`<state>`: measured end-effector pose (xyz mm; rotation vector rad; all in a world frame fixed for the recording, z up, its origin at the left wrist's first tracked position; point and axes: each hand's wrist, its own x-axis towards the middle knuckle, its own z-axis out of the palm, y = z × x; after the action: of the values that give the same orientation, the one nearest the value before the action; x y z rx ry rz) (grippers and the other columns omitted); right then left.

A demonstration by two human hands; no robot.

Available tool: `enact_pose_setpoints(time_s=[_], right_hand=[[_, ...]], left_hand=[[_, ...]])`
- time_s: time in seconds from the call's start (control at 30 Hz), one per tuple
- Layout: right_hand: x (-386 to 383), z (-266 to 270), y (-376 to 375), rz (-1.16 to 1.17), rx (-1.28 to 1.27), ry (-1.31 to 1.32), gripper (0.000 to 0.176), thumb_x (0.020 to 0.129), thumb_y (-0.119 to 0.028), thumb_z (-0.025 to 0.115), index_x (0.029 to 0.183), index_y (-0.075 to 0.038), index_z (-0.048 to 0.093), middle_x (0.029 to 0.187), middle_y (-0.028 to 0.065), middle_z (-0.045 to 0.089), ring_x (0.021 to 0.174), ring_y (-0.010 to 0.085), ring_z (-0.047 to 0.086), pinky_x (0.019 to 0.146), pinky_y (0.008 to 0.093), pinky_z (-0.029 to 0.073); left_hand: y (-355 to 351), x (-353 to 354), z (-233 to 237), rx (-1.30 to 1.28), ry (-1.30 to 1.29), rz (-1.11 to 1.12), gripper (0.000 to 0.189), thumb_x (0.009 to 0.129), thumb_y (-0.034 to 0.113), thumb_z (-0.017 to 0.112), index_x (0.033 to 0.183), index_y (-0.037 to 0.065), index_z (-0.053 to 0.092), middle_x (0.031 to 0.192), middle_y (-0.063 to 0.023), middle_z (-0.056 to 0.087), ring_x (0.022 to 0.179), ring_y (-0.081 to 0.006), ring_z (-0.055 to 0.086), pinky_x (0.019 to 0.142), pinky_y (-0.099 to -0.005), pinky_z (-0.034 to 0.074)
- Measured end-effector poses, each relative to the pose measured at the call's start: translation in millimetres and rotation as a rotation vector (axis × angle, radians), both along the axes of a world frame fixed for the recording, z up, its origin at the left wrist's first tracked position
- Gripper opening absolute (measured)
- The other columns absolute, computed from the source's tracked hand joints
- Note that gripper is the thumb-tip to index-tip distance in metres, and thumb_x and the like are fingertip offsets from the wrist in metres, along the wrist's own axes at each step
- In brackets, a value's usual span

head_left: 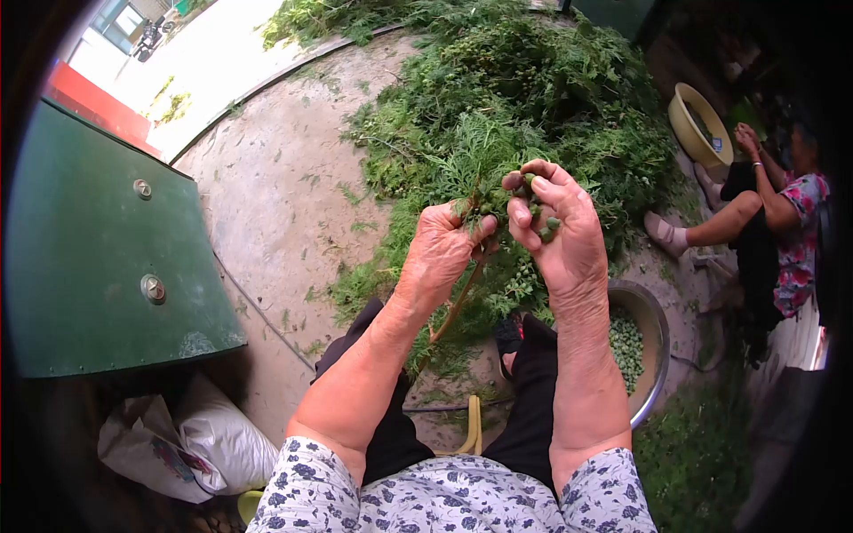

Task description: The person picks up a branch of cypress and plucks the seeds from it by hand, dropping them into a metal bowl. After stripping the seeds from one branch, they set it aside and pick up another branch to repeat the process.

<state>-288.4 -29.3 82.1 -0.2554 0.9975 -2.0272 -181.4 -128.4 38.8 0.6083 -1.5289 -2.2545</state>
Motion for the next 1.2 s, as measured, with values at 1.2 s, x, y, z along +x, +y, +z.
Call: enact_pose_setpoints(time_s=[1.2], right_hand=[[3, -15, -4, -0.076, 0.388, 0.867, 0.012, 0.071, 0.000, 0.067, 0.082, 0.005, 0.064, 0.069, 0.0057, 0.059, 0.066, 0.0148, 0.054, 0.063, 0.0265, 0.043]], left_hand=[[-11, 5, 22, -0.397, -0.123, -0.207, 0.023, 0.082, 0.023, 0.065, 0.092, 0.002, 0.064, 0.066, 0.0015, 0.059, 0.060, -0.0080, 0.047, 0.057, -0.0257, 0.041]])
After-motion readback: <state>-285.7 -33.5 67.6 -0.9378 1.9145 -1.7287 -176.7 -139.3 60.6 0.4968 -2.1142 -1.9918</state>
